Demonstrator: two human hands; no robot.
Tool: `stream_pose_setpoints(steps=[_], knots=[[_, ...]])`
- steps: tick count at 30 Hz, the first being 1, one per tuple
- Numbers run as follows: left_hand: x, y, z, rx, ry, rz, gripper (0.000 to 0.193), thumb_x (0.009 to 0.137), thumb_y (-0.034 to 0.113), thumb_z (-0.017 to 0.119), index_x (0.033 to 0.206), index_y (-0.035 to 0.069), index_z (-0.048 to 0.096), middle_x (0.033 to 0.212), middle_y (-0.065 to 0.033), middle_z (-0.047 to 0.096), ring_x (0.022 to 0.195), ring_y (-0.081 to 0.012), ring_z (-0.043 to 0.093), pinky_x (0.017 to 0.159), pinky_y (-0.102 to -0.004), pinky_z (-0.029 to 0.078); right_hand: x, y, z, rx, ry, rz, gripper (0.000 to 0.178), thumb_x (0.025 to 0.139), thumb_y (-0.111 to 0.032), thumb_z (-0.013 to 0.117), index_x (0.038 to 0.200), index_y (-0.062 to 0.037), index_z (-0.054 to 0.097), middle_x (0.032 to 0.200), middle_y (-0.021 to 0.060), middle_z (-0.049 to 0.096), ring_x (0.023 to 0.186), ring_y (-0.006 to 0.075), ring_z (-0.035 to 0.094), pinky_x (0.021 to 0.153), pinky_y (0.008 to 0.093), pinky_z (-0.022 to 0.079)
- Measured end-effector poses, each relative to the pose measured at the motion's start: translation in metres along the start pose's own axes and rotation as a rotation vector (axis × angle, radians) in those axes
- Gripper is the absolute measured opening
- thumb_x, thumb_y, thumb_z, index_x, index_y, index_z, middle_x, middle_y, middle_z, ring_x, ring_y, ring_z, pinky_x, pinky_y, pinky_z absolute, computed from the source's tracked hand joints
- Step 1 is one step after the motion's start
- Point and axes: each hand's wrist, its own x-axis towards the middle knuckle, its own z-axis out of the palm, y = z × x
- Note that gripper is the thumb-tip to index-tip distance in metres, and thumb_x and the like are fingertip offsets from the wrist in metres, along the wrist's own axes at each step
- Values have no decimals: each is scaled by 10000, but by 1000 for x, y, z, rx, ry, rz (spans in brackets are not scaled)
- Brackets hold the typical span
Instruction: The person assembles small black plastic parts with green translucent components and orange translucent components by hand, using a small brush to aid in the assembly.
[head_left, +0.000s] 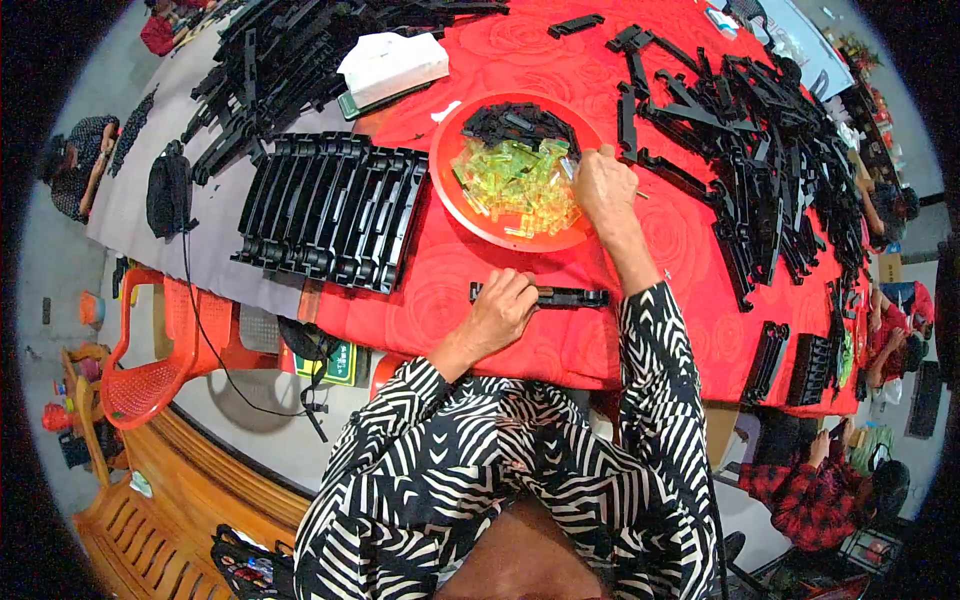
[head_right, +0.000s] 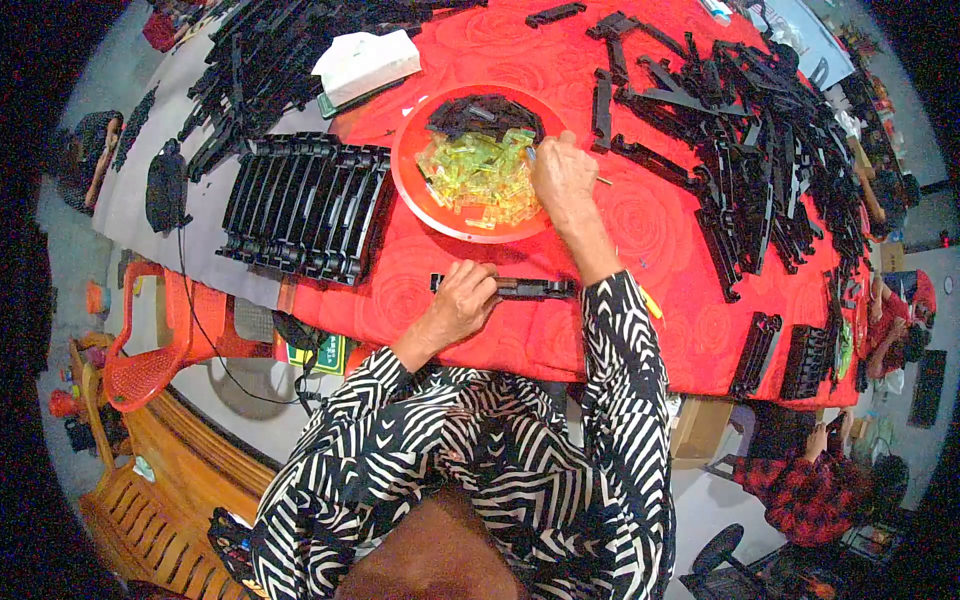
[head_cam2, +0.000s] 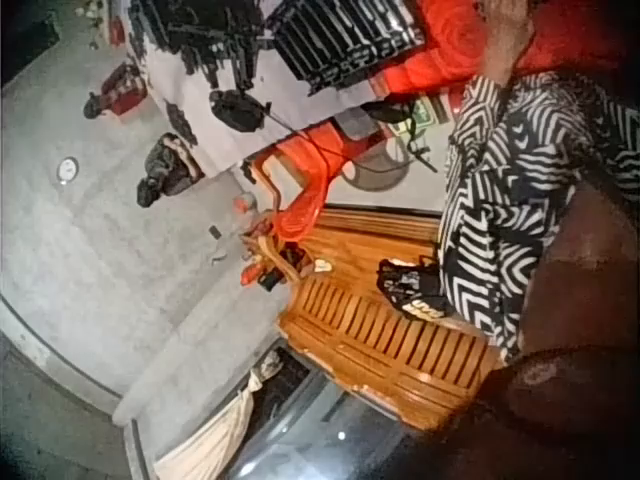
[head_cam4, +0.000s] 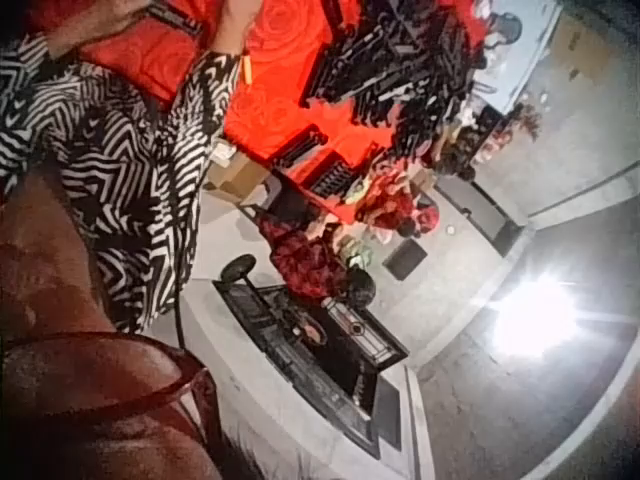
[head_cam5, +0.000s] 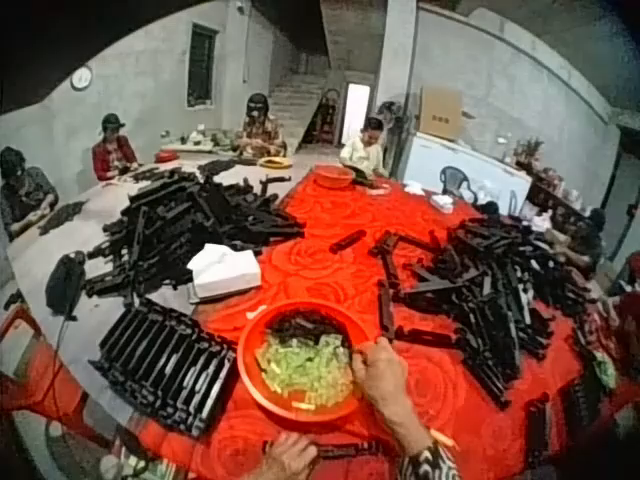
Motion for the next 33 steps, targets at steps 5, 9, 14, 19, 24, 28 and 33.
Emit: stream_pose_setpoints(steps=[5,9,14,19,24,28,33], knots=[[1,2,1,-32,-24,-5,192,701,66,662,800,21,504,957,-130,554,797,-291,509,672,-386,390,22,3,30,-70,-5,30,215,769,-206,595,794,1,643,823,192,633,728,340,663,601,411,540],[0,3,1,-32,8,11,150,697,72,624,806,31,530,898,-121,533,788,-266,486,674,-368,373,36,-2,30,3,-95,107,214,768,-178,579,838,9,658,890,221,643,799,349,660,676,433,538],[-4,-1,2,-4,-24,-7,202,713,101,667,843,21,534,975,-129,563,844,-292,517,705,-385,400,36,-4,28,37,-114,78,206,787,-167,545,859,-11,658,884,204,650,828,350,653,699,449,528],[2,1,1,-38,-29,-15,235,685,70,694,829,12,516,970,-144,561,854,-307,518,715,-398,406,33,8,31,159,73,109,207,712,-221,600,786,-33,645,789,213,644,793,377,638,683,468,504],[4,0,5,-81,-17,-9,286,651,55,716,828,3,498,972,-154,553,851,-319,511,731,-407,401,13,32,11,434,59,75,245,742,-247,653,763,-10,597,672,123,615,597,279,587,561,366,449],[1,4,-4,-79,-26,-74,326,658,77,724,873,-13,496,982,-158,545,869,-320,507,745,-406,400,-37,29,-17,733,108,-78,171,813,-183,632,790,-14,619,649,86,575,579,137,524,556,296,426],[4,12,-14,-68,63,-44,374,658,126,748,916,-11,514,997,-152,549,888,-330,511,760,-407,405,-114,26,-46,799,-71,-25,161,801,-161,645,804,-5,606,694,120,590,619,235,588,562,343,455]])
